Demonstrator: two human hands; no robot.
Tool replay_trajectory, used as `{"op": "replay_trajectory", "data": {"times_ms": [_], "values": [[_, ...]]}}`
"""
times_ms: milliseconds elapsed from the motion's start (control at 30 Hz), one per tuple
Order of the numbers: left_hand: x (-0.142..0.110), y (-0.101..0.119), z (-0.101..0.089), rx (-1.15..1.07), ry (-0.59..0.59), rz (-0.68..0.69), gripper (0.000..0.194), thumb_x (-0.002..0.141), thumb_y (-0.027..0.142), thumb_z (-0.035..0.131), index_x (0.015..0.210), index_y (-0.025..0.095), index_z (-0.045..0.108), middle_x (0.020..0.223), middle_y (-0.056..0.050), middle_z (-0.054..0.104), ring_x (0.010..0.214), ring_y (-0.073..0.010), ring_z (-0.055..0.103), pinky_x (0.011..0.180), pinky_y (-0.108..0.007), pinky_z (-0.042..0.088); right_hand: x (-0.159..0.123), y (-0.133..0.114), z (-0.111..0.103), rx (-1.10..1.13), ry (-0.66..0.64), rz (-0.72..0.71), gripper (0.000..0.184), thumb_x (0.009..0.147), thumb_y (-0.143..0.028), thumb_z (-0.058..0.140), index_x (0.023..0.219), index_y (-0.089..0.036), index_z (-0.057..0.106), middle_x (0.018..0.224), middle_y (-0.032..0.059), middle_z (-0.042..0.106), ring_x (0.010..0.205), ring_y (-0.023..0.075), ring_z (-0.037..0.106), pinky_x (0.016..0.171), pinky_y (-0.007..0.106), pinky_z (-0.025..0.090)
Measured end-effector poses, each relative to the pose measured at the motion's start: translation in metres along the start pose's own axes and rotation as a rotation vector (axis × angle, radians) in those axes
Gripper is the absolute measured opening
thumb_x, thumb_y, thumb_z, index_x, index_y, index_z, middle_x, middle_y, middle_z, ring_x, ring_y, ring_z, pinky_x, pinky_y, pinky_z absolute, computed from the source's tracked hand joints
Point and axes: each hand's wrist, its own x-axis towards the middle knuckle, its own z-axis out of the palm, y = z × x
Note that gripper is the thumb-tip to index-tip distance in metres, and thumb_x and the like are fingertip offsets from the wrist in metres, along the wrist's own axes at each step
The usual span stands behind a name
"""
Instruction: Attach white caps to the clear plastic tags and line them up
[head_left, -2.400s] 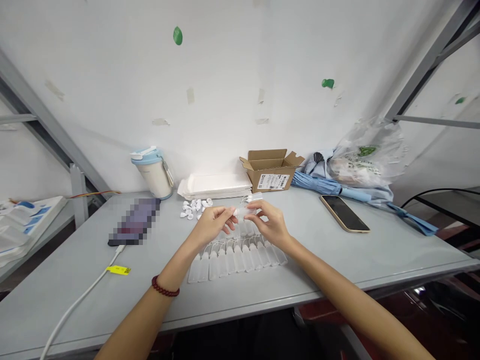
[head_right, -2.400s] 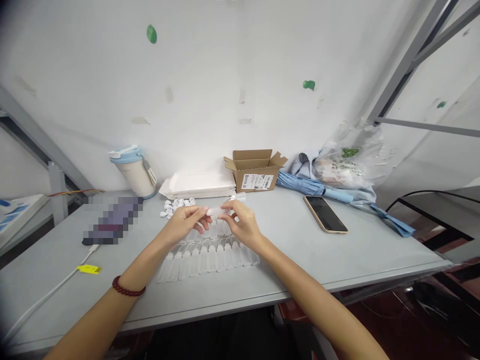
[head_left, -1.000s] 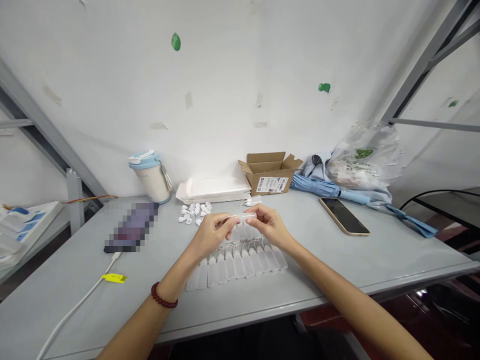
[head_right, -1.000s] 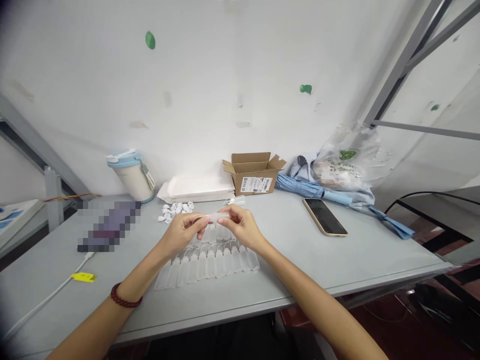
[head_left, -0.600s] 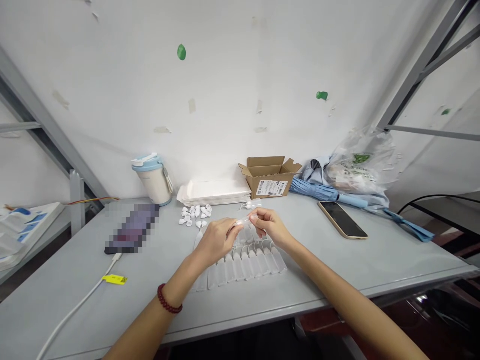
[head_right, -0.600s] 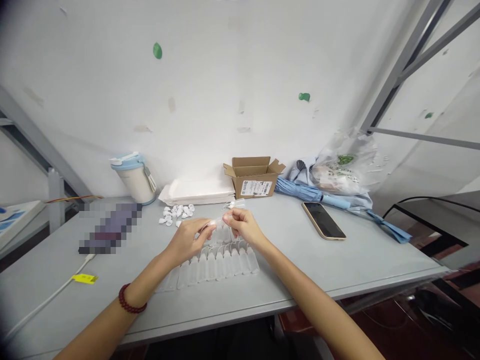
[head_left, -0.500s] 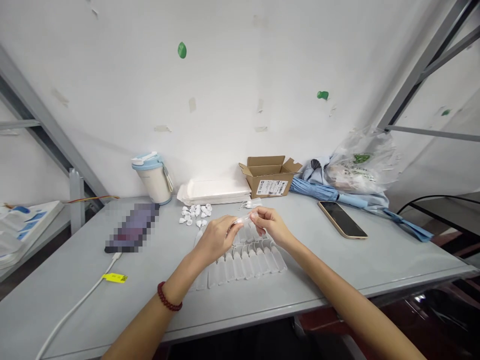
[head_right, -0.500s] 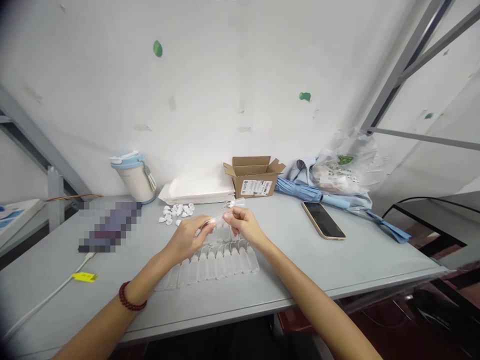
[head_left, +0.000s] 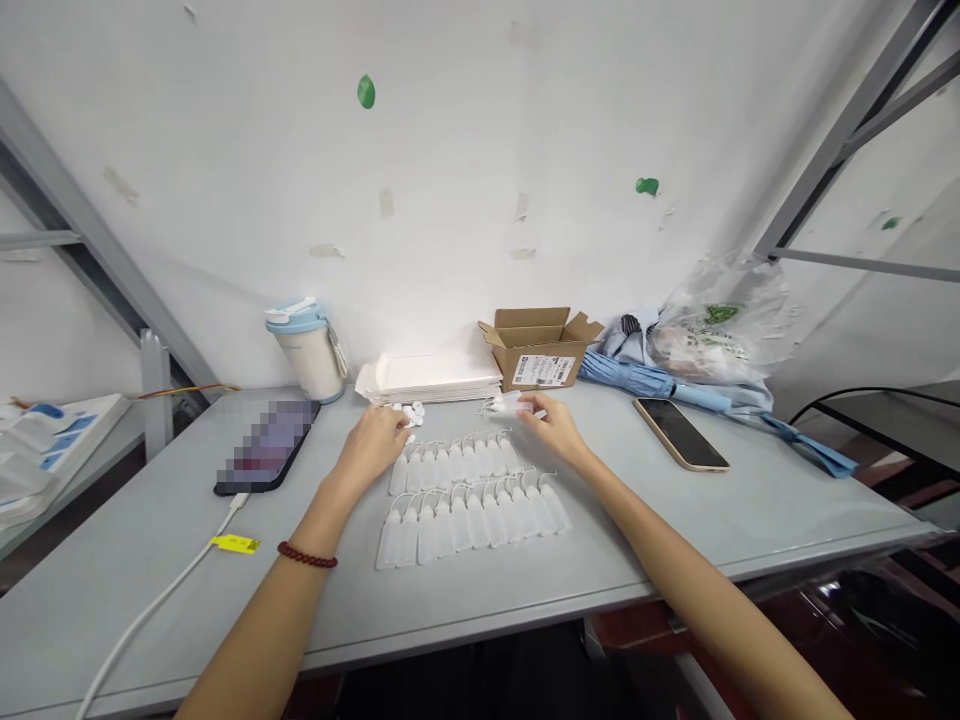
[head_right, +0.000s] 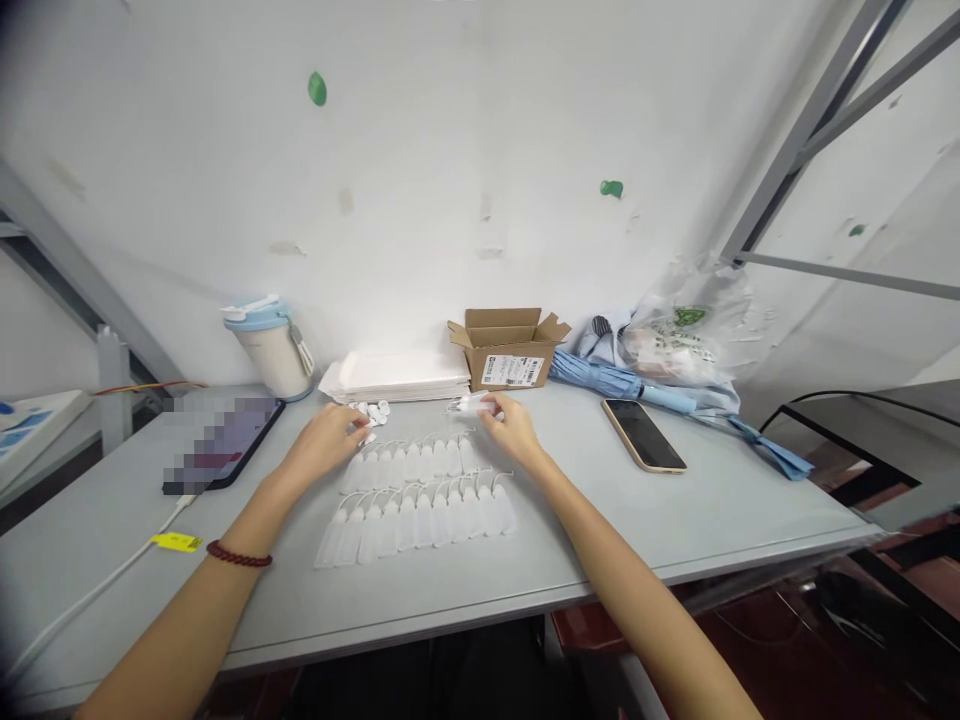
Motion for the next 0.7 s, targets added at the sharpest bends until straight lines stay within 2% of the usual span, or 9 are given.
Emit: {"op": "replay_trajectory", "data": {"times_ms": [167, 400, 567, 700], "values": [[0.0, 0.005, 0.004, 0.048, -0.047, 0.013, 0.02, 0.078, 0.02, 0.046, 0.077, 0.017, 0.066, 0.08, -0.01, 0.068, 0.092, -0.0285, 0.056, 0.071, -0.034, 0.044, 0.004, 0.011, -0.001, -0.063, -0.067, -0.011, 0.024, 0.072, -0.022, 0.055, 0.093, -0.015, 0.065, 0.092, 0.0066, 0.067, 0.081, 0.0191, 0.058, 0.072, 0.03, 0.044], [0.001, 0.006, 0.005, 0.069, -0.056, 0.001, 0.02, 0.078, 0.02, 0.046, 0.08, 0.018, 0.065, 0.082, -0.009, 0.068, 0.095, -0.0284, 0.056, 0.071, -0.034, 0.044, 0.005, 0.021, 0.004, -0.122, -0.106, -0.056, 0.023, 0.073, -0.016, 0.058, 0.094, -0.015, 0.065, 0.094, 0.0088, 0.066, 0.086, 0.0202, 0.057, 0.077, 0.032, 0.043], [0.001, 0.006, 0.006, 0.093, -0.059, 0.019, 0.02, 0.079, 0.021, 0.045, 0.074, 0.019, 0.064, 0.079, -0.009, 0.067, 0.092, -0.0279, 0.057, 0.071, -0.033, 0.044, 0.007, 0.026, 0.011, -0.126, -0.05, -0.106, 0.019, 0.071, -0.014, 0.061, 0.09, -0.016, 0.066, 0.087, 0.0077, 0.065, 0.084, 0.0206, 0.055, 0.08, 0.034, 0.043], [0.002, 0.006, 0.006, 0.082, -0.057, 0.024, 0.02, 0.079, 0.02, 0.045, 0.077, 0.018, 0.064, 0.082, -0.009, 0.068, 0.093, -0.0276, 0.057, 0.075, -0.034, 0.044, 0.01, 0.032, 0.013, -0.111, -0.005, -0.077, 0.02, 0.071, -0.011, 0.059, 0.09, -0.013, 0.066, 0.092, 0.0094, 0.063, 0.082, 0.0193, 0.056, 0.076, 0.033, 0.044]]}}
